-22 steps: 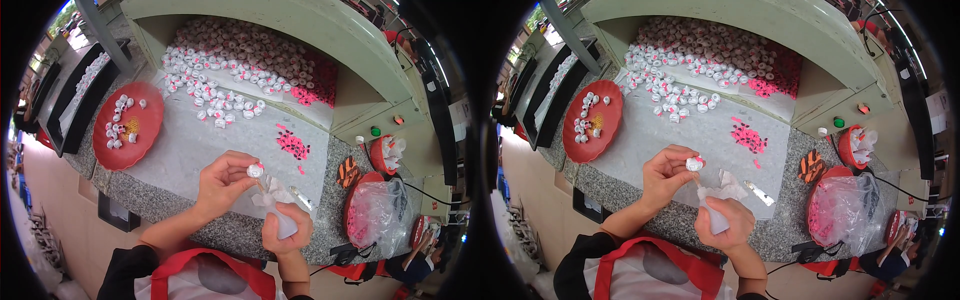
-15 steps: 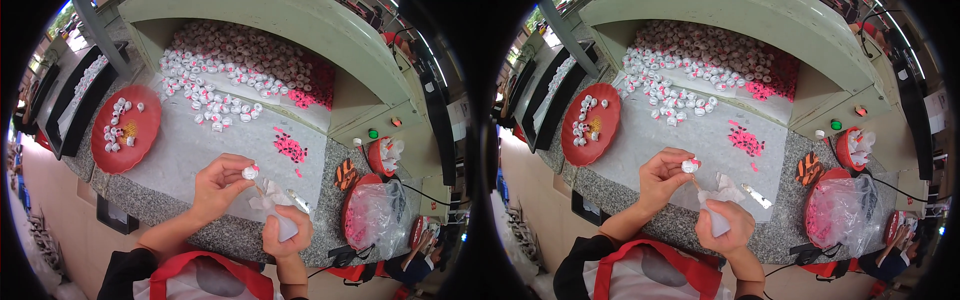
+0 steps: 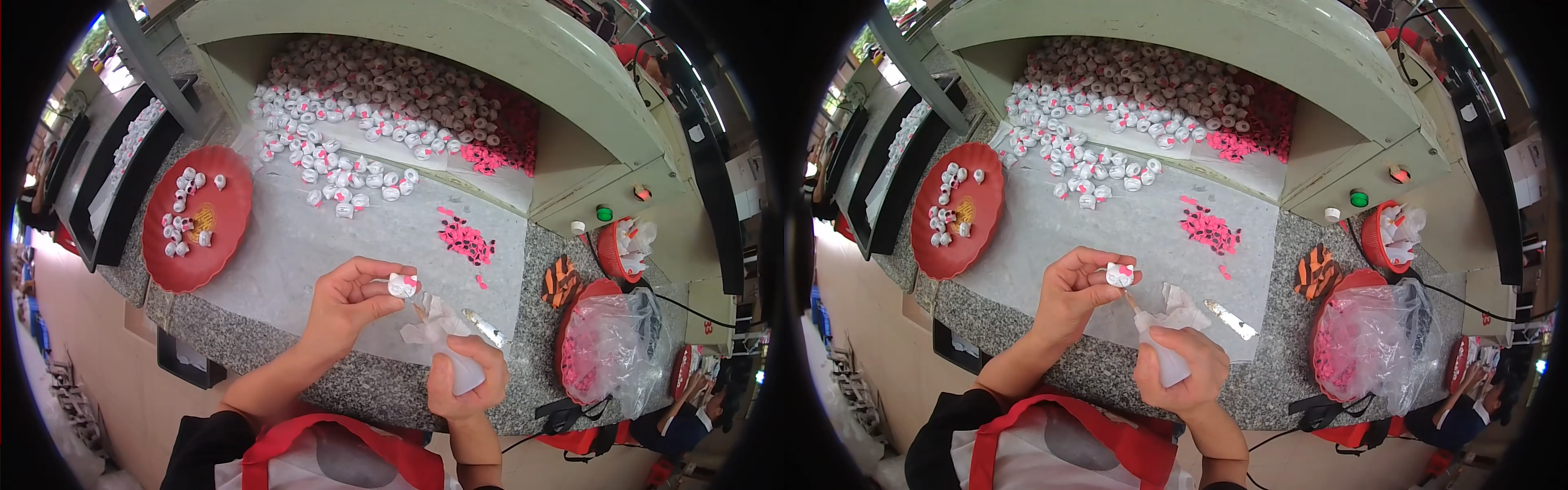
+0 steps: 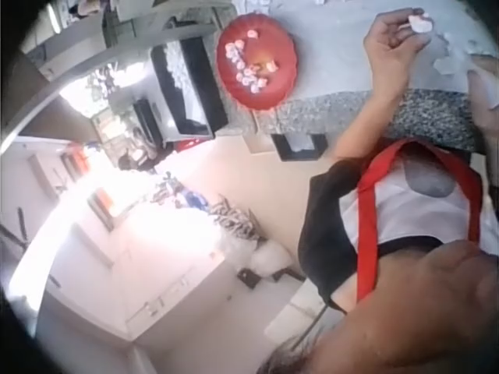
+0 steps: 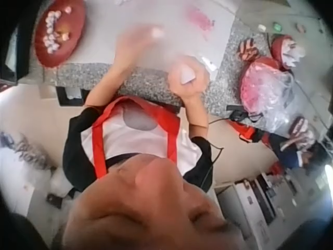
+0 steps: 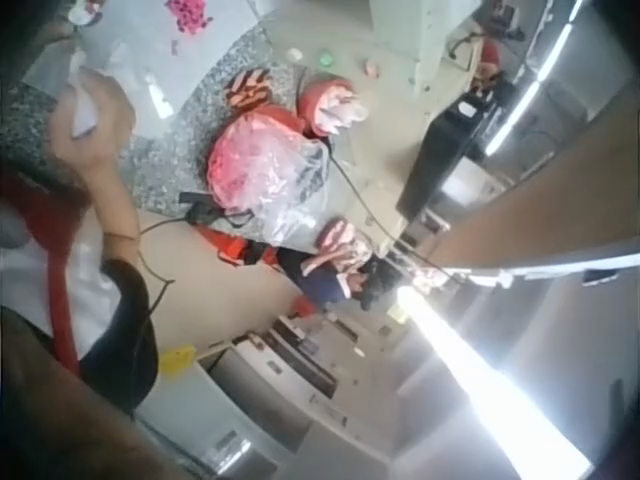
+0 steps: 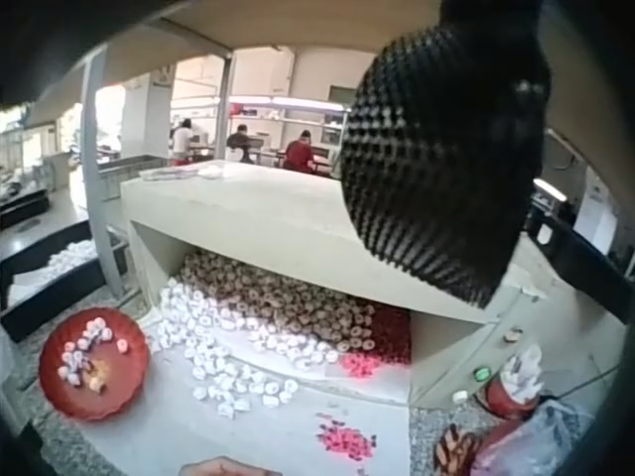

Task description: Assembling small plastic toy figurines by applying glue and attaching accessory components.

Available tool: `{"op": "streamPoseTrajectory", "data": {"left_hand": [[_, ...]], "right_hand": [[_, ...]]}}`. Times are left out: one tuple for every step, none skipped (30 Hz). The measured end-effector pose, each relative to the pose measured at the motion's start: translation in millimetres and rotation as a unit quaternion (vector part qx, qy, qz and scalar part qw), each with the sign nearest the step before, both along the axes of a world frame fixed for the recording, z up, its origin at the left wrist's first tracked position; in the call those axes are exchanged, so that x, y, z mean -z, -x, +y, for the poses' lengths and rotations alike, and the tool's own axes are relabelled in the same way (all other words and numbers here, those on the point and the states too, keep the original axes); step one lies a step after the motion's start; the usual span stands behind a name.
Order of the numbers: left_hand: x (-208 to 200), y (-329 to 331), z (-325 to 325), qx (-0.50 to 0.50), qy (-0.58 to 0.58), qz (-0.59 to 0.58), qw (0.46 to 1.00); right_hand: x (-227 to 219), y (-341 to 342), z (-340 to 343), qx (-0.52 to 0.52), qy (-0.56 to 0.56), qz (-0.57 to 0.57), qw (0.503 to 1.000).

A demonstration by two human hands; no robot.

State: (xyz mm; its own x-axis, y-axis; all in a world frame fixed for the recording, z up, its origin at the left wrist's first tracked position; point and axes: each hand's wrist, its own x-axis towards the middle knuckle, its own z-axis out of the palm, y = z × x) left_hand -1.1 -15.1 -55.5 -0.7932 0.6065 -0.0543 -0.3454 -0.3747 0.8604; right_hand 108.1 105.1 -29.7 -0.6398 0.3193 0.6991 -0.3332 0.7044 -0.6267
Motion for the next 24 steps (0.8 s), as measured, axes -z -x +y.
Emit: {"op": "streamPoseTrajectory", "data": {"left_hand": [[0.1,0.0,0.2,0.006,-0.010,-0.015,1.000],[0.1,0.2,0.5,0.013,-0.019,-0.030,0.999],[-0.1,0.9,1.2,0.014,-0.020,-0.030,0.999],[-0.2,0.9,0.6,0.016,-0.019,-0.034,0.999],[-0.1,0.9,0.1,0.019,-0.019,-0.038,0.999],[0.8,1.0,-0.4,0.018,-0.017,-0.039,0.999],[1.8,0.8,-0.6,0.020,-0.024,-0.046,0.998],[2.4,0.6,-0.7,0.021,-0.030,-0.054,0.998],[2.5,0.3,-0.7,0.022,-0.030,-0.054,0.998],[2.9,0.9,-0.4,0.019,-0.030,-0.053,0.998],[3.0,1.4,0.1,0.016,-0.029,-0.053,0.998],[2.5,2.0,0.5,0.017,-0.029,-0.053,0.998],[2.5,2.6,0.3,0.013,-0.030,-0.051,0.998],[2.6,2.9,0.0,0.009,-0.030,-0.050,0.998],[2.9,3.0,-0.4,0.008,-0.030,-0.050,0.998],[3.1,2.9,-0.9,0.004,-0.026,-0.040,0.999],[3.3,2.9,-1.4,0.000,-0.023,-0.030,0.999],[3.6,2.6,-1.8,-0.001,-0.022,-0.030,0.999],[3.9,2.1,-1.4,0.001,-0.017,-0.029,0.999],[4.0,1.8,-0.9,0.004,-0.013,-0.028,1.000],[3.5,1.8,-0.2,0.006,-0.013,-0.027,1.000],[3.0,1.6,1.4,0.011,-0.008,-0.023,1.000],[2.4,1.3,3.5,0.019,-0.004,-0.020,1.000],[1.6,1.2,4.5,0.027,-0.007,-0.020,0.999]], "right_hand": [[0.1,0.1,0.3,0.001,-0.001,0.000,1.000],[0.4,0.2,0.5,-0.004,0.000,0.002,1.000],[0.6,0.3,0.8,-0.008,0.000,0.003,1.000],[0.9,0.0,0.5,-0.009,0.002,0.003,1.000],[1.3,-0.3,0.4,-0.005,0.006,0.000,1.000],[1.7,-0.5,0.2,-0.001,0.011,-0.002,1.000],[1.8,-2.8,-1.1,0.000,0.011,-0.002,1.000],[2.2,-6.3,-3.1,0.026,0.029,-0.024,0.999],[2.2,-8.6,-4.3,0.052,0.047,-0.045,0.997],[2.2,-8.6,-3.9,0.053,0.047,-0.045,0.996],[2.1,-8.6,-3.2,0.057,0.042,-0.049,0.996],[1.8,-8.6,-2.5,0.060,0.036,-0.053,0.996],[1.4,-6.5,-0.6,0.060,0.037,-0.053,0.996],[-0.3,-2.8,2.0,0.037,0.007,-0.030,0.999],[-1.7,-0.7,3.1,0.014,-0.023,-0.008,1.000],[-3.0,-0.7,2.4,0.013,-0.022,-0.008,1.000],[-4.3,-0.8,1.6,0.009,-0.023,-0.013,1.000],[-5.1,-0.9,0.8,0.005,-0.023,-0.018,1.000],[-5.4,-1.0,0.6,0.005,-0.023,-0.017,1.000],[-5.6,-1.2,0.2,0.001,-0.008,-0.017,1.000],[-5.8,-1.2,-0.1,-0.003,0.008,-0.018,1.000],[-6.0,-2.0,0.2,0.003,0.007,-0.018,1.000],[-6.1,-2.7,0.8,0.011,0.006,-0.016,1.000],[-6.4,-3.5,1.8,0.020,0.005,-0.014,1.000]]}}
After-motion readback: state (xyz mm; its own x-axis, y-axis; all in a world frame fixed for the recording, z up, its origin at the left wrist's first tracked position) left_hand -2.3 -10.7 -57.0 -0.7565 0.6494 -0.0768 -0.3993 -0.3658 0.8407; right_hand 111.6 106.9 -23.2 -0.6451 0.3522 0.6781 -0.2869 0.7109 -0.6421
